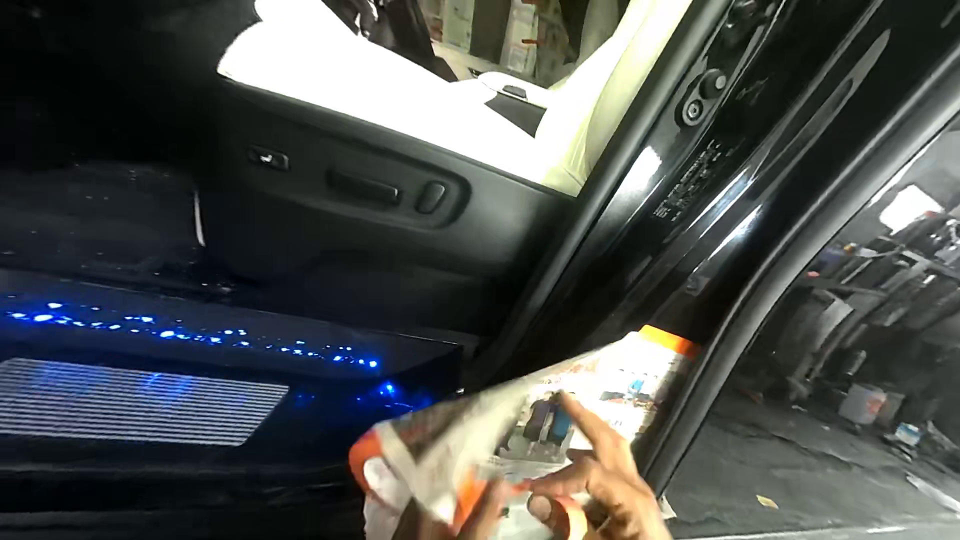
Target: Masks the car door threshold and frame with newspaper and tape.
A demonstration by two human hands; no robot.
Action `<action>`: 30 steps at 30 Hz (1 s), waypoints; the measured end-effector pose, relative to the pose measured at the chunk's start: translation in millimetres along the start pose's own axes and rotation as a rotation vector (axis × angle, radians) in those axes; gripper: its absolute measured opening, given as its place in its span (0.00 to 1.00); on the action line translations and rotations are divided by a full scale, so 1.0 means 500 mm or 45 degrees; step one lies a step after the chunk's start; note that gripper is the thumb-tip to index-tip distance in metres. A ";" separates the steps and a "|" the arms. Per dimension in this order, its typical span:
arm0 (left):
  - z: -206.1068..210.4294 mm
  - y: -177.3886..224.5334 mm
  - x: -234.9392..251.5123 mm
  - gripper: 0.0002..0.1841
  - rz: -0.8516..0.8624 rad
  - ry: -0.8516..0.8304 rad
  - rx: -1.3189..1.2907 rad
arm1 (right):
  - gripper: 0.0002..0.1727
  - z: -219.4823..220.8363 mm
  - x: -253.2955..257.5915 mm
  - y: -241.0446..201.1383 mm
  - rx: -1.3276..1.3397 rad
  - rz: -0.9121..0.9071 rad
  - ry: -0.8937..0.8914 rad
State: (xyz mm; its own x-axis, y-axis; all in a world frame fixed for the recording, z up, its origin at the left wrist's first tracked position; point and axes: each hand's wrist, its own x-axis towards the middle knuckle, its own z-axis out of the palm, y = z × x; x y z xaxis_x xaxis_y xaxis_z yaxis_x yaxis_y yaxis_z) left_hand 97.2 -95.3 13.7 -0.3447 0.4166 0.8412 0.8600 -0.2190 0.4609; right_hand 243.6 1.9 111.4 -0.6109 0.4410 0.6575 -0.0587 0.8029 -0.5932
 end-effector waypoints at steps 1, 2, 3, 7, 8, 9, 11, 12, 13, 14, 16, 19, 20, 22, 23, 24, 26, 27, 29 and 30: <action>0.021 -0.006 0.040 0.20 -0.073 0.038 -0.004 | 0.08 -0.025 0.032 -0.007 -0.115 -0.084 -0.099; 0.041 -0.010 0.081 0.22 -0.133 0.078 -0.017 | 0.08 -0.047 0.063 -0.013 -0.303 -0.176 -0.157; 0.060 -0.014 0.118 0.22 -0.185 0.103 -0.019 | 0.08 -0.067 0.091 -0.017 -0.547 -0.277 -0.185; 0.118 -0.021 0.220 0.25 -0.314 0.080 -0.009 | 0.09 -0.116 0.185 -0.019 -1.312 -0.552 -0.205; 0.128 -0.019 0.236 0.24 -0.325 0.070 -0.032 | 0.09 -0.124 0.201 -0.030 -1.338 -0.557 -0.246; 0.136 -0.016 0.250 0.23 -0.344 0.070 -0.072 | 0.08 -0.134 0.216 -0.043 -1.332 -0.546 -0.289; 0.151 -0.010 0.268 0.19 -0.390 0.122 -0.135 | 0.07 -0.160 0.249 -0.072 -1.232 -0.525 -0.307; 0.157 -0.006 0.272 0.16 -0.411 0.162 -0.173 | 0.07 -0.176 0.266 -0.088 -1.142 -0.505 -0.287; 0.161 0.001 0.275 0.14 -0.423 0.189 -0.219 | 0.07 -0.192 0.284 -0.108 -1.068 -0.494 -0.258; 0.163 0.008 0.279 0.12 -0.429 0.206 -0.269 | 0.07 -0.208 0.302 -0.127 -1.042 -0.511 -0.241; 0.167 0.024 0.292 0.12 -0.465 0.235 -0.376 | 0.06 -0.230 0.336 -0.160 -1.104 -0.596 -0.329; 0.167 0.046 0.305 0.12 -0.597 0.238 -0.464 | 0.03 -0.235 0.380 -0.186 -1.294 -0.587 -0.764; 0.165 0.055 0.305 0.13 -0.631 0.227 -0.465 | 0.02 -0.229 0.394 -0.191 -1.368 -0.523 -0.911; 0.161 0.069 0.302 0.20 -0.645 0.190 -0.440 | 0.03 -0.213 0.419 -0.193 -1.485 -0.429 -1.116; 0.163 0.072 0.297 0.24 -0.618 0.177 -0.393 | 0.03 -0.205 0.428 -0.191 -1.524 -0.376 -1.189; 0.165 0.072 0.292 0.28 -0.582 0.167 -0.326 | 0.04 -0.197 0.437 -0.192 -1.564 -0.308 -1.260; 0.168 0.074 0.287 0.35 -0.540 0.129 -0.178 | 0.07 -0.180 0.450 -0.201 -1.656 -0.168 -1.398; 0.167 0.077 0.287 0.37 -0.541 0.104 -0.130 | 0.07 -0.173 0.453 -0.204 -1.692 -0.142 -1.436; 0.167 0.081 0.288 0.38 -0.556 0.080 -0.086 | 0.07 -0.162 0.456 -0.206 -1.746 -0.131 -1.482; 0.166 0.083 0.289 0.37 -0.573 0.067 -0.081 | 0.07 -0.158 0.458 -0.205 -1.772 -0.136 -1.493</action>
State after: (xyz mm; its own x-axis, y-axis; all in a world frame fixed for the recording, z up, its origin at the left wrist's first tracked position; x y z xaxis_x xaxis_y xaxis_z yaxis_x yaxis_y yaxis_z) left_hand 114.3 28.9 130.9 -0.6987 0.4376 0.5659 0.5961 -0.0811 0.7988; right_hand 172.1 52.0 359.4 -0.8610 0.3865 -0.3307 0.1217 0.7878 0.6038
